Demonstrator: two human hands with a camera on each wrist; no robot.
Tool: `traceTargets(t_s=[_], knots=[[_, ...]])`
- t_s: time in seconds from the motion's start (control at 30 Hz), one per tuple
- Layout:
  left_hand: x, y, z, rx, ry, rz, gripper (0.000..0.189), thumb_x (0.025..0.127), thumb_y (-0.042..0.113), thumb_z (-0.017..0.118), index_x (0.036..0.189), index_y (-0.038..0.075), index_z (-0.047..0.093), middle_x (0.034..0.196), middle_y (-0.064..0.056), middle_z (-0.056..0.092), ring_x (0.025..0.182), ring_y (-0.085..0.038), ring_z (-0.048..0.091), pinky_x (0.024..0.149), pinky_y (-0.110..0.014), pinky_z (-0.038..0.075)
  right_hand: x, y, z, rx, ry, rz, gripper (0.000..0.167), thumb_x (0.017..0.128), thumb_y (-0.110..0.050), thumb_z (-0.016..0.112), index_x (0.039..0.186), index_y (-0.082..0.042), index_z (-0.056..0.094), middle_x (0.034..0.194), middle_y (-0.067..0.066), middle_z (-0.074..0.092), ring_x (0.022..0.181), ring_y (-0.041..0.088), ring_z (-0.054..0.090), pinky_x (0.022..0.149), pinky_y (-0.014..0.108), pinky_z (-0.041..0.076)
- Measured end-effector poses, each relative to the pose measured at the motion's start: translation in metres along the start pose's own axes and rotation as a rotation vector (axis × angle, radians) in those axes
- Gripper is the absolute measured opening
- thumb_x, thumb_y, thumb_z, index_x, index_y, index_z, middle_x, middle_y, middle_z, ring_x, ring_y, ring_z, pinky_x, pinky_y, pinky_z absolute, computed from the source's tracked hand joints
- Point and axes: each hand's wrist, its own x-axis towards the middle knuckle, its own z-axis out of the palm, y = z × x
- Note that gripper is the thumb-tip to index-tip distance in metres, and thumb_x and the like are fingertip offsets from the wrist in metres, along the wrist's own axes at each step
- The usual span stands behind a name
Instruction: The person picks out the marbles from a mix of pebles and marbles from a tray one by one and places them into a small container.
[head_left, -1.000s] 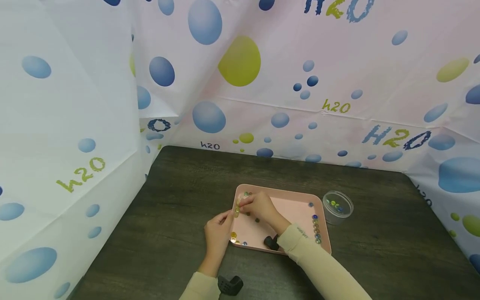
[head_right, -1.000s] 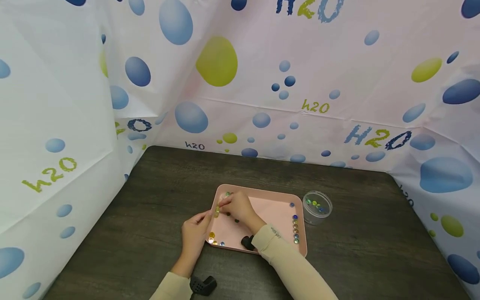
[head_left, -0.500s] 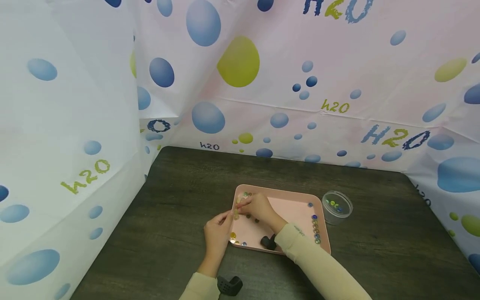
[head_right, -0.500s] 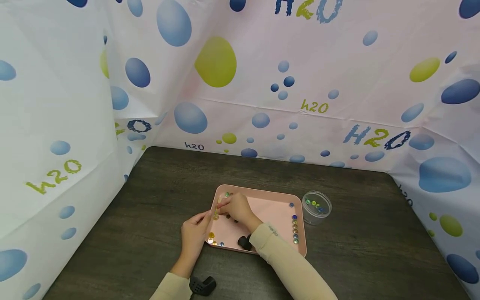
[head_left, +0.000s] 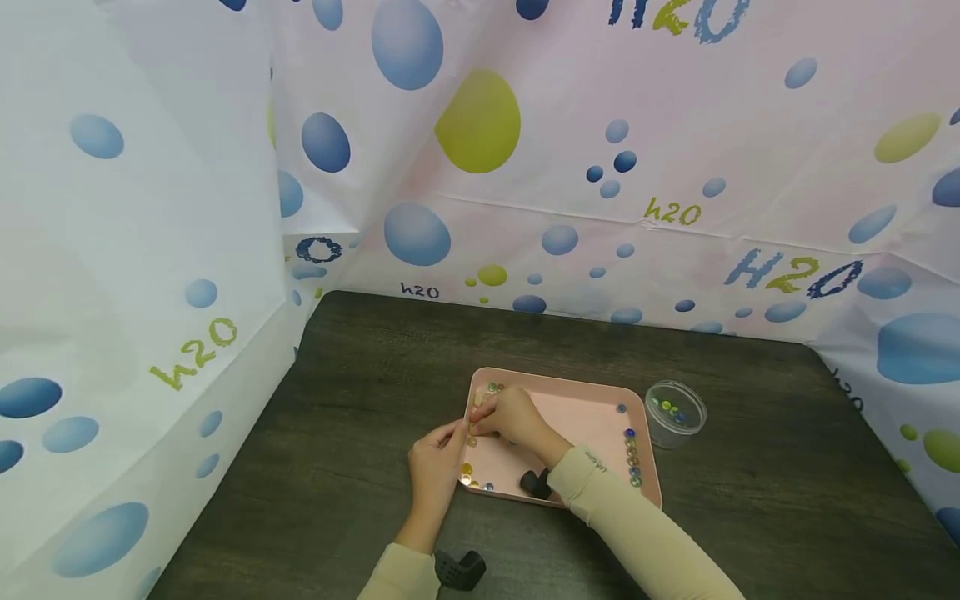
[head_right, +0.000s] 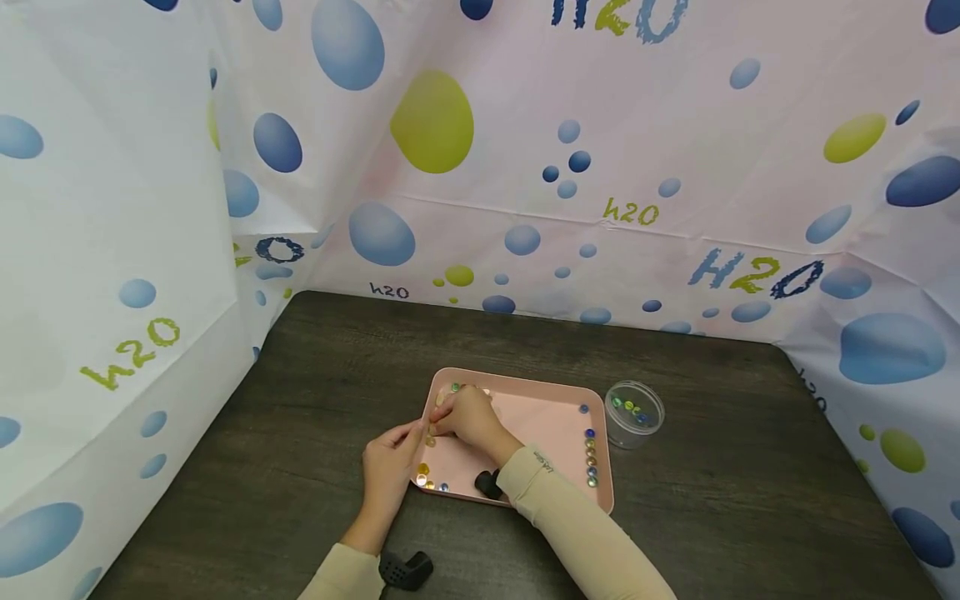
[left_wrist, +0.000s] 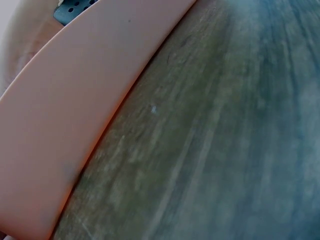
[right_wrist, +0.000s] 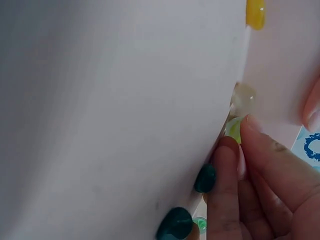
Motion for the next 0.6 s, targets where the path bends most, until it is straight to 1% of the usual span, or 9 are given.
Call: traceTargets(t_s=[0.1,0.2,0.3,0.43,0.5,0.6], knots=[[0.000,0.000,0.000,-0.013,0.001,-0.001,0.017,0.090,0.013,0.074,0.093,-0.003,0.078,0.090,-0.021,0.076,0.078,-0.027,0.075,0.057,-0.015,0.053,0.001,0.001,0.000,0.006,-0.005,-0.003,0.010,0.076,-0.013,0.085,0.083,-0.007,0.081,0.085,0.007,0.078,0.059,0.005,0.051,0.051,0.019,0.040],[0.001,-0.001,0.000,-0.011,0.007,-0.010,0.016,0.089,0.012,0.074,0.093,-0.003,0.078,0.088,-0.021,0.076,0.076,-0.025,0.075,0.055,-0.014,0.051,0.001,0.003,-0.001,0.010,-0.014,-0.006,0.011,0.077,-0.015,0.085,0.085,-0.008,0.081,0.084,0.006,0.078,0.059,0.004,0.052,0.051,0.019,0.040],[0.000,-0.001,0.000,-0.001,0.014,-0.017,0.014,0.089,0.011,0.073,0.091,-0.002,0.078,0.085,-0.020,0.076,0.071,-0.022,0.073,0.052,-0.013,0.049,0.002,0.006,-0.002,0.013,-0.022,0.013,0.011,0.079,-0.018,0.084,0.086,-0.010,0.082,0.083,0.004,0.078,0.057,0.004,0.052,0.051,0.019,0.041],[0.000,0.000,0.001,0.005,0.020,-0.018,0.014,0.089,0.010,0.073,0.091,-0.002,0.079,0.084,-0.020,0.076,0.068,-0.020,0.071,0.051,-0.015,0.049,0.003,0.009,-0.005,0.064,-0.017,0.062,0.012,0.079,-0.020,0.084,0.087,-0.012,0.082,0.083,0.003,0.078,0.057,0.004,0.056,0.052,0.021,0.044],[0.000,0.000,0.001,0.004,0.021,-0.024,0.013,0.089,0.010,0.074,0.091,-0.002,0.079,0.086,-0.020,0.076,0.070,-0.022,0.072,0.053,-0.015,0.050,0.002,0.010,-0.008,0.087,-0.002,0.068,0.013,0.079,-0.021,0.084,0.088,-0.012,0.082,0.084,0.003,0.078,0.062,0.006,0.061,0.056,0.022,0.048],[0.000,0.001,0.001,0.001,0.021,-0.028,0.013,0.089,0.009,0.073,0.092,-0.002,0.078,0.089,-0.021,0.076,0.074,-0.025,0.074,0.056,-0.016,0.053,-0.001,0.010,-0.014,0.088,0.026,0.065,0.015,0.079,-0.023,0.083,0.089,-0.012,0.082,0.088,0.003,0.079,0.076,0.008,0.068,0.068,0.023,0.052]])
